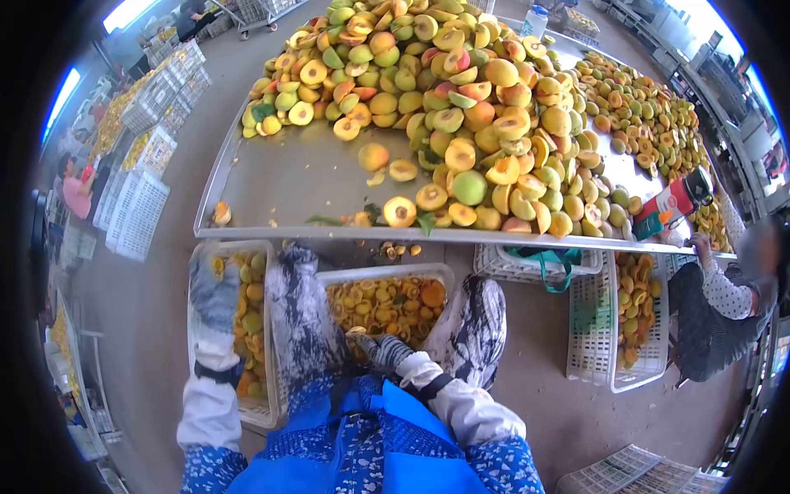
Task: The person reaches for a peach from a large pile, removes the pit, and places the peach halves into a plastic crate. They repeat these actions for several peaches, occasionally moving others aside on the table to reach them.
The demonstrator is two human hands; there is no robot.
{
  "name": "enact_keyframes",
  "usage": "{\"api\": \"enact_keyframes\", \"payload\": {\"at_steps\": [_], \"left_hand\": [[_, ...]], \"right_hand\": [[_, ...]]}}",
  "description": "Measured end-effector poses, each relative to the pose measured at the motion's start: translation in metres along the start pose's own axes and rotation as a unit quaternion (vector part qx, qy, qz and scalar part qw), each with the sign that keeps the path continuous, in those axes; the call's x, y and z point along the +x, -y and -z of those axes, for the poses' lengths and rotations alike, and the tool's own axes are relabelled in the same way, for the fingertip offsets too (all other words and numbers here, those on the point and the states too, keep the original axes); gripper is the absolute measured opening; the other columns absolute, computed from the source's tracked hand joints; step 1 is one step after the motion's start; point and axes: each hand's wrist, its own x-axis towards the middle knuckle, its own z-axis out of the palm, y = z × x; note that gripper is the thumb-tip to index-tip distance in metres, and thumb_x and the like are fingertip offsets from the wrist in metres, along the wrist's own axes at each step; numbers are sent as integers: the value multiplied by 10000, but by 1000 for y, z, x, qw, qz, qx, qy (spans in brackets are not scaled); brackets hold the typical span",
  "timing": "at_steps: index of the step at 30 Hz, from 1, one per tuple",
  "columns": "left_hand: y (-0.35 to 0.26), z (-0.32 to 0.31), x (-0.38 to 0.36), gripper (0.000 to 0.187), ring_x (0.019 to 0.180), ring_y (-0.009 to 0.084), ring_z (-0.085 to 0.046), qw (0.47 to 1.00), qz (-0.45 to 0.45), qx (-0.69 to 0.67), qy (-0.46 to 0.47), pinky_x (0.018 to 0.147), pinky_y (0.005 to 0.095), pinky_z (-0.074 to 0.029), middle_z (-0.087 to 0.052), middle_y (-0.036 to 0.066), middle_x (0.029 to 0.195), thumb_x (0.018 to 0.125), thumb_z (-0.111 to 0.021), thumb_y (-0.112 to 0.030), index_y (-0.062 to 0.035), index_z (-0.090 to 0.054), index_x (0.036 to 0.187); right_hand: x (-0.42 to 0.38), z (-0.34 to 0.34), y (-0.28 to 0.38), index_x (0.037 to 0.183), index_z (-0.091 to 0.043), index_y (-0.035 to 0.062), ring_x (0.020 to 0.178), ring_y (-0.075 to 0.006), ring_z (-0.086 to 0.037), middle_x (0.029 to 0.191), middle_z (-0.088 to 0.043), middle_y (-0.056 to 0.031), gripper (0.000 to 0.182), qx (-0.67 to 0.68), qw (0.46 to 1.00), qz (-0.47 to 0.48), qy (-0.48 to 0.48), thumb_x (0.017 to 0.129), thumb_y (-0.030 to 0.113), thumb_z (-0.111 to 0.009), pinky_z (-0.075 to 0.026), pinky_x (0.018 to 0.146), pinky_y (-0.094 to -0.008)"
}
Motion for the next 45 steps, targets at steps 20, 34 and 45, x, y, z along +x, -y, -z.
{"api": "enact_keyframes", "payload": {"at_steps": [20, 34, 45], "left_hand": [[-103, -131, 90, 374, 676, 198, -587, 646, 290, -639, 301, 514, 287, -485, -586, 90, 808, 811, -506, -341, -48, -509, 1042], [-95, -4, -67, 462, 1052, 193, -466, 712, 181, -644, 212, 883, 294, -411, -441, 134, 1184, 843, -520, -187, -29, -335, 1236], [-93, -29, -91, 388, 1039, 172, -459, 817, 90, -520, 232, 911, 265, -372, -453, 100, 1159, 849, -487, -48, -24, -362, 1216]], "right_hand": [[-21, 60, 87, 1084, -544, 31, 704, -200, -571, 812, -606, -179, 295, -59, 963, 248, -86, 900, 223, -417, -441, 675, -321], [-23, 10, 93, 1178, -414, 12, 659, -279, -579, 794, -586, -136, 414, -220, 881, 401, -119, 776, 27, -511, -466, 565, -336], [-21, 16, 110, 1176, -427, 10, 755, -375, -570, 880, -578, -220, 379, 15, 981, 163, -101, 799, 35, -450, -461, 641, -401]]}}
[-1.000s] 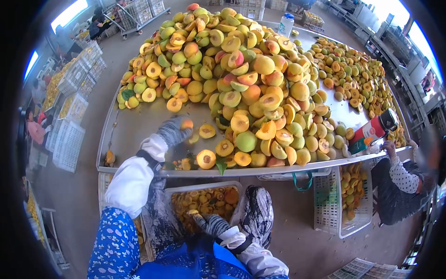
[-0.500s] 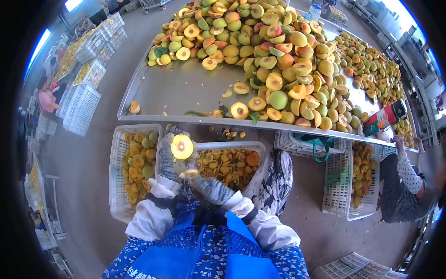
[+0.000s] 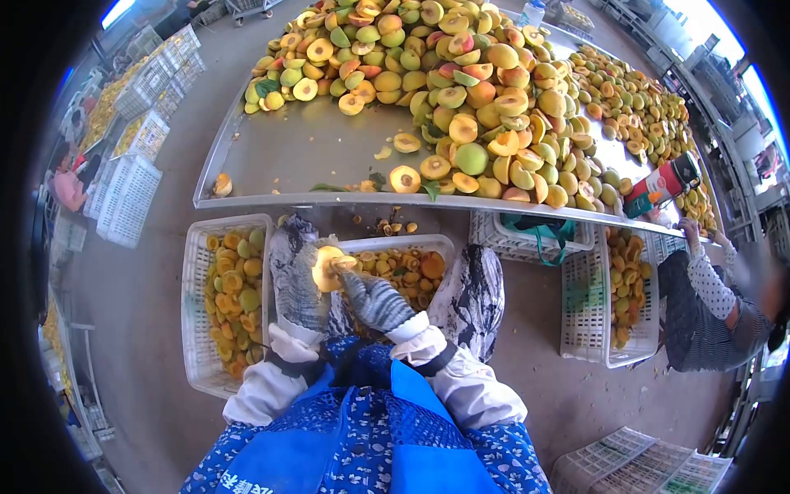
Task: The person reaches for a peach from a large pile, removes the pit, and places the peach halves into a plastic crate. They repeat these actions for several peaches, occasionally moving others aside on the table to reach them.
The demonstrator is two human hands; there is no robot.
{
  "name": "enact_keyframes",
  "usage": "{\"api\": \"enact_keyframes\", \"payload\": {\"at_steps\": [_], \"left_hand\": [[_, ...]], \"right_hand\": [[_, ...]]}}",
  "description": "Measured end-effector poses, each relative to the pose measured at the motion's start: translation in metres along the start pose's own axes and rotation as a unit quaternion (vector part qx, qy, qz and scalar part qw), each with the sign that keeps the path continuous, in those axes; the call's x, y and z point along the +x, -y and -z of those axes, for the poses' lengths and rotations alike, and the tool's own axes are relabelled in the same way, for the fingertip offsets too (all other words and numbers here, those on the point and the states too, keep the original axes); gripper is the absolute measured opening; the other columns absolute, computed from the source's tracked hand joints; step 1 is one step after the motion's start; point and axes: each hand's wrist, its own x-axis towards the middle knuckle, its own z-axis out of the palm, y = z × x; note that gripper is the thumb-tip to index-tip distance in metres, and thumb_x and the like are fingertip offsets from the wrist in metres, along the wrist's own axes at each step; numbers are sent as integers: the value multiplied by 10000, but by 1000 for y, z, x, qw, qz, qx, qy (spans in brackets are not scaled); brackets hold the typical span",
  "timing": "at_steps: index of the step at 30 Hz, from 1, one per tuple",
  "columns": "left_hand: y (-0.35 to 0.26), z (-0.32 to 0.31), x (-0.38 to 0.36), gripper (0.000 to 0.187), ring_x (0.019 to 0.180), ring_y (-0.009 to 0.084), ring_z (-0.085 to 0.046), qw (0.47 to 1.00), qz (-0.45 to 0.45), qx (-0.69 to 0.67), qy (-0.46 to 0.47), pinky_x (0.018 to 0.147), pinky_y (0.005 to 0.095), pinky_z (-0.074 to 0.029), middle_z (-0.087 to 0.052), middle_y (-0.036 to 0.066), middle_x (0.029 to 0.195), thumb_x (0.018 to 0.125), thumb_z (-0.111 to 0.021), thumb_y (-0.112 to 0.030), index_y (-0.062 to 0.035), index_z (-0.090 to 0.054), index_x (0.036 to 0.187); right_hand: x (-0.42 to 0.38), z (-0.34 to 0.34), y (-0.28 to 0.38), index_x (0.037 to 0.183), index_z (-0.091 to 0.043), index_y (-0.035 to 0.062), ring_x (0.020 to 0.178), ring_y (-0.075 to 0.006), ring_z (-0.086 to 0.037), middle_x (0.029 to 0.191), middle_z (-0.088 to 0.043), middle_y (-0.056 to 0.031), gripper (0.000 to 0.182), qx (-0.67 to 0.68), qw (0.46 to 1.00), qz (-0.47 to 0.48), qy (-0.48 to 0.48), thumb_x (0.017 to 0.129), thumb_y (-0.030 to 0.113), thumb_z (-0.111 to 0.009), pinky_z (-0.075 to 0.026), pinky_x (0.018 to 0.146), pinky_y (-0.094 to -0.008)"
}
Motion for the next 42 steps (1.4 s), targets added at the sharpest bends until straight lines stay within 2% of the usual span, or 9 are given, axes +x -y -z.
{"api": "enact_keyframes", "payload": {"at_steps": [2, 12, 18, 20, 22, 24, 28, 34, 42], "left_hand": [[1, -9, 4, 369, 1035, 181, -460, 983, 75, -165, -16, 900, 274, -376, -452, 113, 1158, 861, -464, -77, -19, -365, 1212], [10, -12, -7, 399, 1081, 232, -428, 981, -47, 188, -15, 942, 314, -331, -413, 151, 1190, 856, -418, -67, -8, -323, 1240], [9, -7, -16, 446, 1149, 218, -374, 966, 0, -252, 51, 987, 308, -274, -358, 144, 1261, 855, -387, -48, -7, -276, 1285], [4, 0, -15, 462, 1172, 213, -356, 919, 30, -388, 58, 1002, 306, -255, -340, 142, 1285, 855, -377, -42, -6, -260, 1300], [-26, -14, 15, 238, 911, 177, -522, 948, 188, -241, -87, 821, 266, -410, -544, 113, 988, 871, -447, -150, 3, -494, 1046], [-58, -12, 26, 223, 814, 167, -535, 921, 243, -291, -86, 745, 262, -427, -559, 93, 883, 862, -470, -191, -3, -516, 974], [-82, -12, 29, 243, 670, 151, -554, 871, 319, -364, -86, 629, 256, -451, -582, 64, 726, 848, -504, -252, -13, -548, 867], [29, -20, 20, 189, 674, 216, -553, 985, -24, 151, -80, 611, 301, -450, -573, 108, 756, 865, -441, -184, -25, -542, 883], [24, -26, 29, 233, 686, 219, -561, 948, 268, -135, -107, 609, 307, -450, -566, 134, 724, 879, -394, -176, -1, -546, 864]], "right_hand": [[11, -9, -26, 1157, -409, -35, 745, -371, -573, 890, -567, -238, 360, -260, 946, 190, -40, 821, 92, -429, -473, 626, -388], [8, -25, -37, 1144, -411, -27, 620, -370, -545, 755, -552, -215, 437, -237, 969, 62, -26, 729, 67, -512, -439, 537, -418], [-2, -23, -44, 1062, -485, -28, 647, -398, -552, 749, -566, -237, 283, -166, 977, 135, -18, 832, 128, -432, -428, 556, -434], [-7, -24, -54, 1097, -446, 24, 515, -192, -521, 667, -529, -89, 323, -161, 961, 220, -54, 806, 146, -516, -415, 440, -309], [-7, -26, -76, 1128, -457, 35, 530, -141, -512, 692, -535, -66, 358, 64, 996, -38, 42, 811, 179, -539, -421, 456, -263], [-2, -31, -79, 1235, -317, -52, 631, -379, -559, 809, -572, -226, 566, 89, 988, 124, 4, 725, 29, -550, -465, 579, -414], [3, -23, -66, 1152, -422, -53, 616, -211, -570, 744, -557, -102, 436, -230, 903, 343, -120, 770, 109, -558, -467, 520, -306], [-7, -10, -55, 1171, -352, -117, 548, -358, -542, 693, -553, -225, 503, -265, 937, 227, 26, 721, 37, -516, -431, 479, -422], [0, -8, -61, 1136, -375, -66, 503, -305, -546, 620, -541, -160, 439, -265, 937, 225, 33, 736, 41, -521, -407, 397, -374]]}}
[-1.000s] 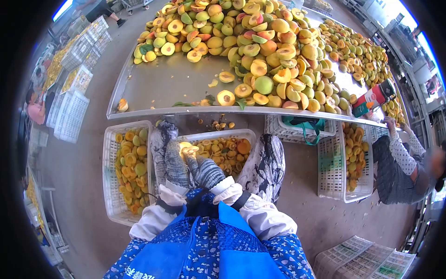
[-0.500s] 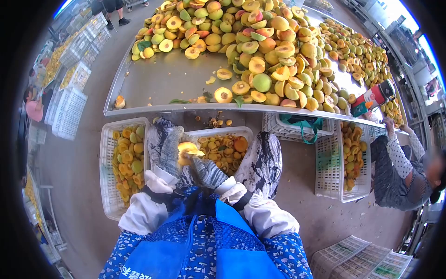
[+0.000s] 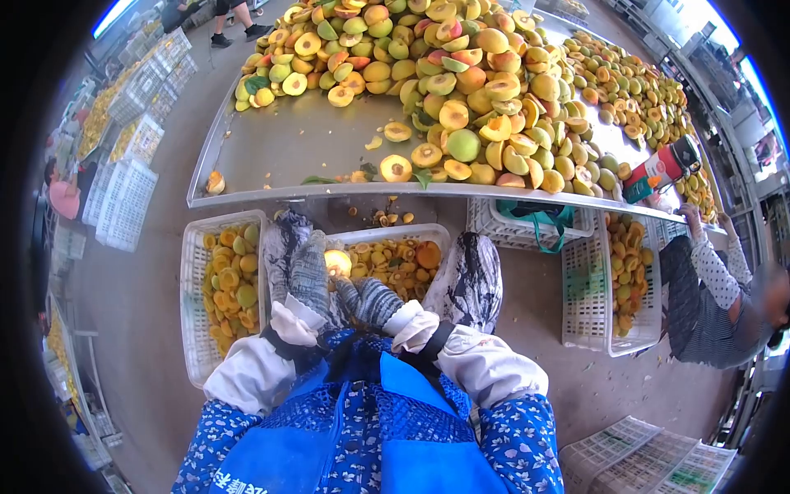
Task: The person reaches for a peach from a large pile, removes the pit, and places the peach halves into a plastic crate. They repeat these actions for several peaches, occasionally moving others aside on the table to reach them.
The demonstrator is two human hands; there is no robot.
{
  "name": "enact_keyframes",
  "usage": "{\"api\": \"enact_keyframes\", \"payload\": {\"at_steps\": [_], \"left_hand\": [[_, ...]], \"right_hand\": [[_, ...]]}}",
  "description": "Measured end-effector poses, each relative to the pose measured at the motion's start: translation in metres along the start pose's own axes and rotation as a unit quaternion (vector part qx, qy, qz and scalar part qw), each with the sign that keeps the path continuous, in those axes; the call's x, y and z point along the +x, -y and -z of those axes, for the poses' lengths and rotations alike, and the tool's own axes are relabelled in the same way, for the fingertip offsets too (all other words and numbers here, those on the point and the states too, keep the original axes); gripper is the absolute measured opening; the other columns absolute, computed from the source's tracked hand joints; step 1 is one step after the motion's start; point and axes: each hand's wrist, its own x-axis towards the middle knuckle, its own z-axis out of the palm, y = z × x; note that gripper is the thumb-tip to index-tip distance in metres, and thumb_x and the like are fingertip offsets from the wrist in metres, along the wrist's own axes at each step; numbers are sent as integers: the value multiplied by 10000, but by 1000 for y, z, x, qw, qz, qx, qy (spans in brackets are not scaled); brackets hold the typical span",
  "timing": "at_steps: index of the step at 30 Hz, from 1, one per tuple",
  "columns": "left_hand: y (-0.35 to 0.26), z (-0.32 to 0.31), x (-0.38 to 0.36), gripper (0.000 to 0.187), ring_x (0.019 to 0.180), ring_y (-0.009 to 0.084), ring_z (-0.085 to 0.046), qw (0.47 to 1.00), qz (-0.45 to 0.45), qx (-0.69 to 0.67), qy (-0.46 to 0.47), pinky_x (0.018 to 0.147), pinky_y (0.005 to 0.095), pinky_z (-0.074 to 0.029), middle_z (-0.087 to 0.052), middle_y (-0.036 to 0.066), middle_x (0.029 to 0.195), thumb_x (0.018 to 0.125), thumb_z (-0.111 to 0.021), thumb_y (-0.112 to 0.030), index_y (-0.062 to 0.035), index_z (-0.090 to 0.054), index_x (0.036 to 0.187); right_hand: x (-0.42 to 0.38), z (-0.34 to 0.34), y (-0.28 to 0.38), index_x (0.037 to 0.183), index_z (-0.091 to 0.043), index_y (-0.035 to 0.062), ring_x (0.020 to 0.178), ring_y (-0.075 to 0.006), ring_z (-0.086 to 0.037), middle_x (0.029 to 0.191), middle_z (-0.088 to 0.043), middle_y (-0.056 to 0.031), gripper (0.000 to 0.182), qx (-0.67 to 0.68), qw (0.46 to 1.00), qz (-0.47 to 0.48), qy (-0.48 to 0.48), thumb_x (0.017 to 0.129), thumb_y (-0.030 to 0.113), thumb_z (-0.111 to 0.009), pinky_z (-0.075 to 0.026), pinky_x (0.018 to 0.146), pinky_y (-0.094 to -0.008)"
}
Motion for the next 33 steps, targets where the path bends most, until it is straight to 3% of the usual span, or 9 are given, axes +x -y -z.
{"api": "enact_keyframes", "payload": {"at_steps": [3, 6, 12, 18, 24, 26, 30, 32, 33], "left_hand": [[-10, -3, -8, 288, 676, 195, -556, 911, -313, 264, -52, 601, 294, -440, -576, 118, 721, 892, -391, -223, 6, -557, 834], [-17, -17, -11, 320, 677, 179, -552, 990, -124, -2, -70, 600, 282, -434, -585, 104, 740, 896, -393, -254, 9, -562, 827], [-33, -15, -18, 294, 676, 156, -553, 978, -204, -42, 7, 632, 251, -443, -599, 97, 745, 872, -437, -242, 12, -573, 817], [-51, -5, -27, 235, 650, 163, -563, 972, -212, 46, 87, 637, 267, -456, -602, 99, 707, 839, -485, -193, 9, -584, 772], [-24, 29, -29, 332, 988, 177, -487, 954, -177, 35, 238, 842, 302, -425, -469, 118, 1153, 893, -347, -157, -15, -384, 1191], [-27, 32, -43, 377, 1048, 171, -451, 939, -245, 72, 230, 874, 294, -407, -429, 114, 1203, 905, -324, -182, -20, -336, 1246], [38, 69, -38, 495, 1122, 219, -405, 948, -219, -187, 136, 980, 314, -306, -403, 117, 1212, 829, -472, -76, -19, -261, 1273], [31, 110, -18, 425, 1022, 230, -467, 933, -328, 146, -36, 908, 311, -361, -473, 113, 1135, 820, -511, -136, -28, -368, 1204], [25, 129, -7, 395, 971, 236, -498, 870, -365, 307, -122, 872, 310, -389, -508, 111, 1097, 815, -531, -166, -33, -421, 1170]], "right_hand": [[6, -3, 15, 1113, -412, -57, 509, -334, -534, 622, -538, -183, 396, -5, 998, -4, -70, 744, 59, -497, -395, 411, -405], [11, -7, 22, 1126, -421, -55, 533, -360, -524, 639, -535, -198, 392, 57, 989, -33, -129, 755, 60, -476, -390, 438, -436], [13, 19, 8, 1118, -436, -49, 640, -278, -570, 715, -568, -144, 309, -108, 983, 103, -105, 834, 71, -452, -433, 493, -363], [33, 63, 42, 1015, -534, 4, 722, -191, -585, 870, -585, -109, 391, 334, 872, -335, 128, 914, 333, -347, -487, 582, -282], [4, 2, 24, 1119, -452, -16, 573, -281, -581, 826, -591, -167, 327, 369, 896, -236, 71, 837, 144, -496, -441, 451, -382], [12, -11, 31, 972, -552, 73, 527, -268, -555, 654, -571, -84, 278, 52, 985, 36, -161, 868, 302, -435, -428, 466, -372], [22, -4, 46, 917, -550, 52, 511, -267, -543, 558, -531, -121, 287, 87, 979, -164, -78, 858, 300, -420, -419, 470, -375], [18, -3, 35, 942, -591, 50, 729, -364, -567, 765, -587, -222, 436, 330, 897, -291, -35, 844, 440, -423, -449, 595, -417], [25, 3, 23, 981, -580, 26, 850, -387, -556, 870, -585, -244, 577, 157, 829, -478, 243, 854, 521, -312, -437, 730, -418]]}}
